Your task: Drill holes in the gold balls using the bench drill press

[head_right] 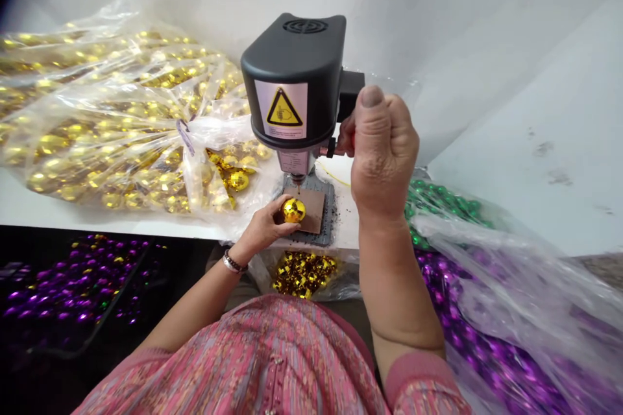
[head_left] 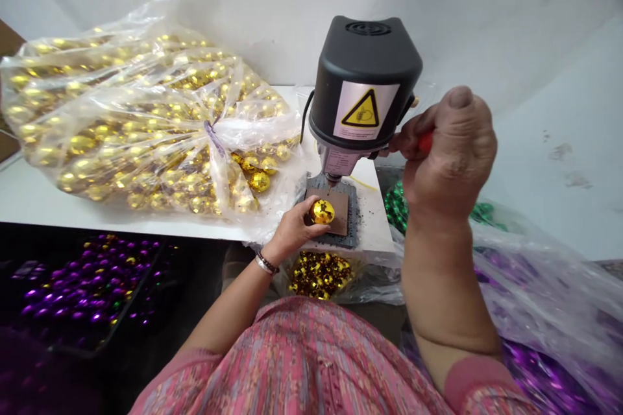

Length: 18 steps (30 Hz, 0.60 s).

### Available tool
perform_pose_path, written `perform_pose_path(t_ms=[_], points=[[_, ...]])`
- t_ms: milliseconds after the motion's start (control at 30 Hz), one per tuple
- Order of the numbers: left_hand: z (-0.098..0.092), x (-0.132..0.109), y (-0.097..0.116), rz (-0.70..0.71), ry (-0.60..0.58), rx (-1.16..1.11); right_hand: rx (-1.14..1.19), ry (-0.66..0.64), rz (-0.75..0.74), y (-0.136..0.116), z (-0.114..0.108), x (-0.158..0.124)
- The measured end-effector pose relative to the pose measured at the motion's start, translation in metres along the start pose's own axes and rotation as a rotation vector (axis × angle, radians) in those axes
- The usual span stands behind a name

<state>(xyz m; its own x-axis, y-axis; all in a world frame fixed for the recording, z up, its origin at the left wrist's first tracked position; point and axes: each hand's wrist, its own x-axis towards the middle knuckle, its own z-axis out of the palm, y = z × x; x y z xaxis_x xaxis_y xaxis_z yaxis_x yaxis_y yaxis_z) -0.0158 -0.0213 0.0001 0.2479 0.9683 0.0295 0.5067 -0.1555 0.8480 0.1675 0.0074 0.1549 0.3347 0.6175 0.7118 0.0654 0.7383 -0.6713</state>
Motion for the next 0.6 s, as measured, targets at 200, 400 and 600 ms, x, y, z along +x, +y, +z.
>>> perform_pose_path(t_ms=[200, 400, 600], points=[[-0.022, -0.029, -0.003, 0.125, -0.265, 0.031, 0.038, 0.026, -0.030, 0.002, 0.001, -0.003], [-0.067, 0.009, -0.016, -0.098, 0.261, 0.431, 0.094, 0.046, -0.050, 0.002, 0.002, -0.005], [-0.096, 0.057, -0.026, -0.449, 0.210, 0.739, 0.049, 0.024, -0.041, 0.002, -0.002, -0.009]])
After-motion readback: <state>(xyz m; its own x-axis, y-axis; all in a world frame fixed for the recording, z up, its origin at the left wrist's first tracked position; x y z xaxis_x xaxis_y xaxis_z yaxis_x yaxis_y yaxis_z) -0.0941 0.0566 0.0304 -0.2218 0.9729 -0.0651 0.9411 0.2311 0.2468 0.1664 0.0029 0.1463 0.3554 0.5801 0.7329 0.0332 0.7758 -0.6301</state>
